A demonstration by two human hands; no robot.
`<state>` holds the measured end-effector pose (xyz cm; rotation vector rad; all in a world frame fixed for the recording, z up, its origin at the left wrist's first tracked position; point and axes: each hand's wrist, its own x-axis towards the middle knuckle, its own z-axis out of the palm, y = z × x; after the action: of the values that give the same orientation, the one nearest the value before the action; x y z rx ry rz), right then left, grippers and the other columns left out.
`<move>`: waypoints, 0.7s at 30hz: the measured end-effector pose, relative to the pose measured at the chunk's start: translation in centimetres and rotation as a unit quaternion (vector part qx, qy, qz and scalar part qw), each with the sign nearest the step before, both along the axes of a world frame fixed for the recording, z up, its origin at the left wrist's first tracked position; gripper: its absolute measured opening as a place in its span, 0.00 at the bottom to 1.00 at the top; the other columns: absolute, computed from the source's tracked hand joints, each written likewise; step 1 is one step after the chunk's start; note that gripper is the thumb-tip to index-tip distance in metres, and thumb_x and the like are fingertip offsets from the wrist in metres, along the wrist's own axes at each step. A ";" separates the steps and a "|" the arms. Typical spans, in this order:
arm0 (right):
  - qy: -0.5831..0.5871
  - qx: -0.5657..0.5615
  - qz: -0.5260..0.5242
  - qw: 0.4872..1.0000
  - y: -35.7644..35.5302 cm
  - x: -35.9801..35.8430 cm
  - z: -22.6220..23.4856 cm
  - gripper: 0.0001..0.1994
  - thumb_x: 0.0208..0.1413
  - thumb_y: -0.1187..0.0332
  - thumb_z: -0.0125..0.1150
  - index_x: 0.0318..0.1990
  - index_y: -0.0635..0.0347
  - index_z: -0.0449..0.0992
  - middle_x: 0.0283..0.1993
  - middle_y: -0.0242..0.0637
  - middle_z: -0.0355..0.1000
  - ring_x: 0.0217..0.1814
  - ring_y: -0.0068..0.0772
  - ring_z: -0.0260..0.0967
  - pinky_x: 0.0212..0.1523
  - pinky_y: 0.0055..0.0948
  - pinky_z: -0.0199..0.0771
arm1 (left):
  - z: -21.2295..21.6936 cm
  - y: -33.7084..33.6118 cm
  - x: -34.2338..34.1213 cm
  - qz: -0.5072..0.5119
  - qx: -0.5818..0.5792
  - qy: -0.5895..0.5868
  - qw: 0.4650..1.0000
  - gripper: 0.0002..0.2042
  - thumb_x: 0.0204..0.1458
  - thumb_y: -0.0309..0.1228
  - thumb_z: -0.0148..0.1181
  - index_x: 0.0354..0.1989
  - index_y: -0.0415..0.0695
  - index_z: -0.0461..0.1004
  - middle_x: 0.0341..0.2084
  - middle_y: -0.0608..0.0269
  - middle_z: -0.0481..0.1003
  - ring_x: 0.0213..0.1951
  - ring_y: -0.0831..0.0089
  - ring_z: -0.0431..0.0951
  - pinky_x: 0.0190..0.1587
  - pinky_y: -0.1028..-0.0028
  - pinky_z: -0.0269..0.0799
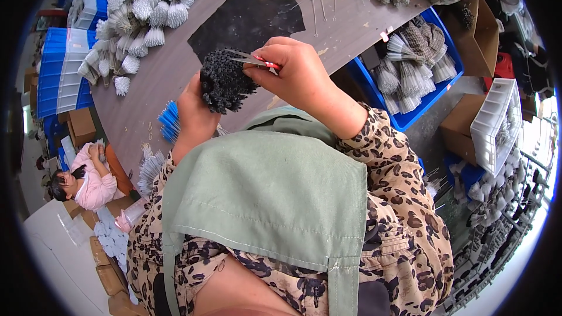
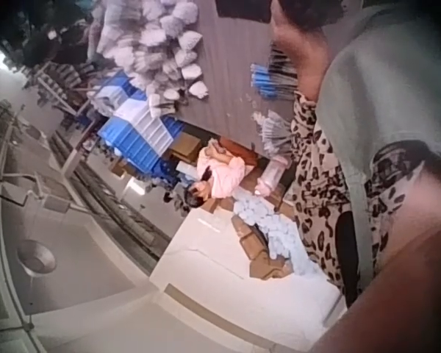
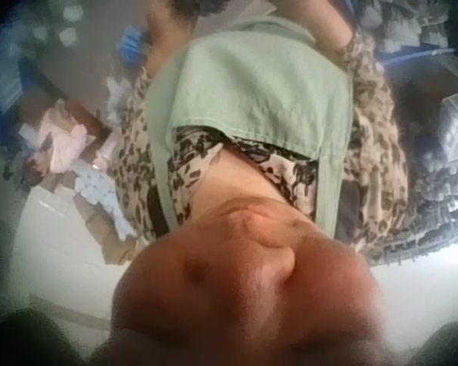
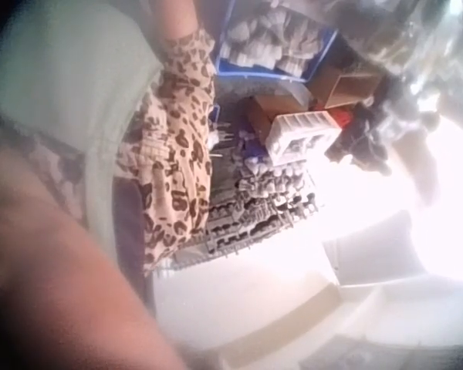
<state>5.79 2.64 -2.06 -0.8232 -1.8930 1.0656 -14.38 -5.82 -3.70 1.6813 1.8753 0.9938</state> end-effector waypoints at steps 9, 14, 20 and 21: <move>0.022 -0.153 -0.041 0.987 0.5 -1.4 -0.3 0.03 0.48 0.74 0.66 0.29 0.63 0.77 0.22 0.21 0.67 0.25 0.10 0.60 0.27 0.15 0.62 | 0.9 1.3 -0.3 -0.011 -0.022 -0.014 1.000 0.19 0.44 0.22 0.62 0.48 0.43 0.70 0.38 0.54 0.76 0.41 0.59 0.77 0.44 0.71 0.71; 0.004 -0.061 0.008 0.998 0.9 -0.7 0.1 0.05 0.46 0.77 0.66 0.32 0.64 0.78 0.26 0.29 0.70 0.28 0.16 0.65 0.28 0.17 0.65 | -0.1 0.9 -0.2 -0.008 -0.016 0.013 1.000 0.18 0.44 0.23 0.61 0.47 0.44 0.70 0.37 0.55 0.76 0.41 0.57 0.77 0.44 0.68 0.71; 0.007 -0.039 0.017 0.999 1.0 -0.2 -1.4 0.08 0.41 0.74 0.69 0.31 0.64 0.78 0.27 0.38 0.70 0.28 0.38 0.69 0.28 0.29 0.69 | 1.1 1.0 0.4 -0.025 -0.048 0.108 0.993 0.18 0.44 0.24 0.60 0.46 0.46 0.69 0.35 0.53 0.75 0.39 0.50 0.75 0.41 0.63 0.71; 0.007 -0.039 0.017 0.999 1.1 -0.1 -1.5 0.08 0.41 0.74 0.69 0.31 0.64 0.78 0.27 0.38 0.70 0.28 0.38 0.69 0.28 0.29 0.69 | 1.3 1.0 0.5 -0.025 -0.048 0.108 0.993 0.18 0.44 0.24 0.60 0.46 0.46 0.69 0.35 0.53 0.75 0.39 0.50 0.75 0.41 0.63 0.71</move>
<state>5.64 3.70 -3.56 -0.8269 -1.8699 1.1697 -13.92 -4.77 -2.41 1.8310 1.9693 0.7145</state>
